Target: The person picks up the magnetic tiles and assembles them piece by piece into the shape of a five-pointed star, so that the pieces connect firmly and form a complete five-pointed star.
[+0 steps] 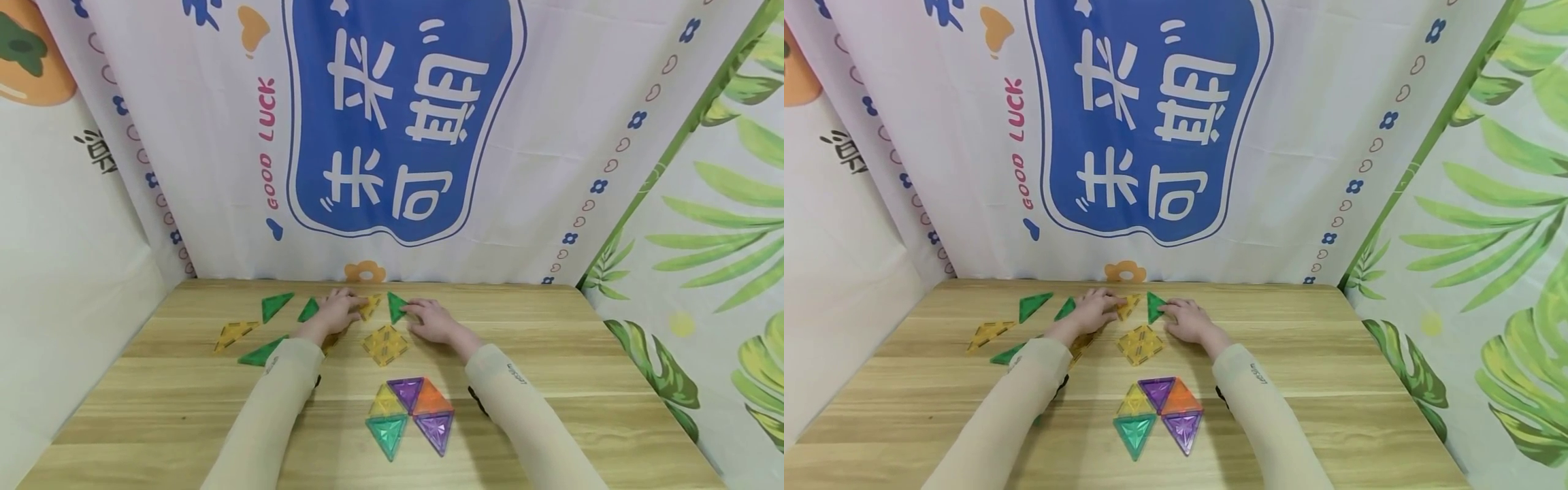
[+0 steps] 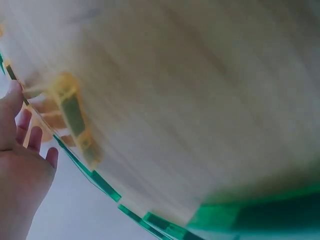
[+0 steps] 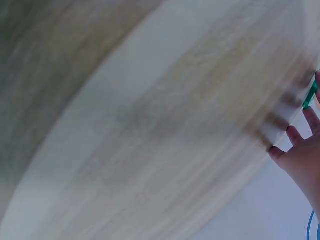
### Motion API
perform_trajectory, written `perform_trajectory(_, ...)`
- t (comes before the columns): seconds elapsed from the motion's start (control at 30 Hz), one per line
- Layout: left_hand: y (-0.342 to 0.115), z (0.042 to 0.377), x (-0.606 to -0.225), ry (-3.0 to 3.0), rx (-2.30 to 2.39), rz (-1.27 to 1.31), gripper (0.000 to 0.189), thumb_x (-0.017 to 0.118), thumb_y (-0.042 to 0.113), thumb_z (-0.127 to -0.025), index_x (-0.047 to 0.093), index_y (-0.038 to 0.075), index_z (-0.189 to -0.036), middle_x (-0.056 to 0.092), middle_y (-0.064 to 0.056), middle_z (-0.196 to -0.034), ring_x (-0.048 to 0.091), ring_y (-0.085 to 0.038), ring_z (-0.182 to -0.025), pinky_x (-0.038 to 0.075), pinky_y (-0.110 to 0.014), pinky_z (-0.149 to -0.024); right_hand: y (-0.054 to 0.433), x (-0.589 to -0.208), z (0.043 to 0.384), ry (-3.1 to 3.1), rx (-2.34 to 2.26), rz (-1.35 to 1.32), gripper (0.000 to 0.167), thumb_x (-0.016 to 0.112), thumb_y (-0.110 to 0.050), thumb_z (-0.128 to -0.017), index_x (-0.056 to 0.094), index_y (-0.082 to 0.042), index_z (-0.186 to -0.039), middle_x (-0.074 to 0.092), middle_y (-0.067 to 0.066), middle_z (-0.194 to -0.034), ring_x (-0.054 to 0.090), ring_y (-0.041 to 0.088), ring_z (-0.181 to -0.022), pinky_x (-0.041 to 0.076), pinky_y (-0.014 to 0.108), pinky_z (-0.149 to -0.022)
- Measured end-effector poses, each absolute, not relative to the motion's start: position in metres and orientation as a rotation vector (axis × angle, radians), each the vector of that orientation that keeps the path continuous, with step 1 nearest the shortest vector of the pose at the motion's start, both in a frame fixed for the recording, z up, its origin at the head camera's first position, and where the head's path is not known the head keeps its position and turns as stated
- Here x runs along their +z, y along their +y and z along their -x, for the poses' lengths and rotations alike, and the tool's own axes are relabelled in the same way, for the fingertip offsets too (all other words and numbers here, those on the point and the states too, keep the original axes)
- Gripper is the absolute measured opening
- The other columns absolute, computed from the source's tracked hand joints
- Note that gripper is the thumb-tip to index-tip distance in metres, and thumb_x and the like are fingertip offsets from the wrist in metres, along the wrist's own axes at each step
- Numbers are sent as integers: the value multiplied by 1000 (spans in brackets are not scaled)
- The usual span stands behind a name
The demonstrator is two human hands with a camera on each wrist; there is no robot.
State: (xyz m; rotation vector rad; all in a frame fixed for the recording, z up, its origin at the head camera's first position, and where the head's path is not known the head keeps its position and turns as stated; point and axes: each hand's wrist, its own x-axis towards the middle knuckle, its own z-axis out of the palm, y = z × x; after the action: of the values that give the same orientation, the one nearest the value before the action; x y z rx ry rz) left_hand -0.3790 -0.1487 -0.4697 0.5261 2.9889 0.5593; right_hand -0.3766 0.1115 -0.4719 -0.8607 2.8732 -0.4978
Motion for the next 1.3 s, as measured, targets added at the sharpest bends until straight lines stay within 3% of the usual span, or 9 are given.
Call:
perform_trajectory(0.23, -138, 381, -471, 3098, 491, -508, 39, 65, 33, -89, 62, 22, -126, 52, -8, -127, 39, -31, -120, 31, -53, -96, 111, -471, 377, 2875, -458, 845, 48, 54, -29, -96, 44, -20, -142, 33, 10, -150, 28, 38, -135, 25, 60, -106)
perform_trajectory(0.57, -123, 379, -471, 3141, 467, -463, 38, 68, 37, -86, 65, 22, -121, 54, -7, -123, 40, -30, -118, 32, -49, -95, 106, -468, 375, 2876, -358, 864, 48, 49, -33, -98, 41, -22, -144, 32, 8, -151, 29, 38, -134, 25, 60, -106)
perform_trajectory(0.97, -131, 372, -456, 3067, 505, -564, 44, 68, 36, -87, 61, 19, -127, 51, -9, -129, 37, -33, -121, 29, -52, -95, 108, -465, 375, 2847, -419, 873, 52, 50, -33, -97, 36, -23, -146, 27, 8, -154, 25, 38, -136, 22, 59, -108)
perform_trajectory(1.3, -171, 349, -432, 2986, 528, -690, 48, 67, 31, -88, 56, 16, -132, 45, -16, -141, 31, -42, -130, 21, -66, -101, 94, -449, 359, 2786, -553, 1004, 53, 54, -30, -96, 38, -18, -145, 31, 13, -151, 25, 40, -136, 22, 60, -108)
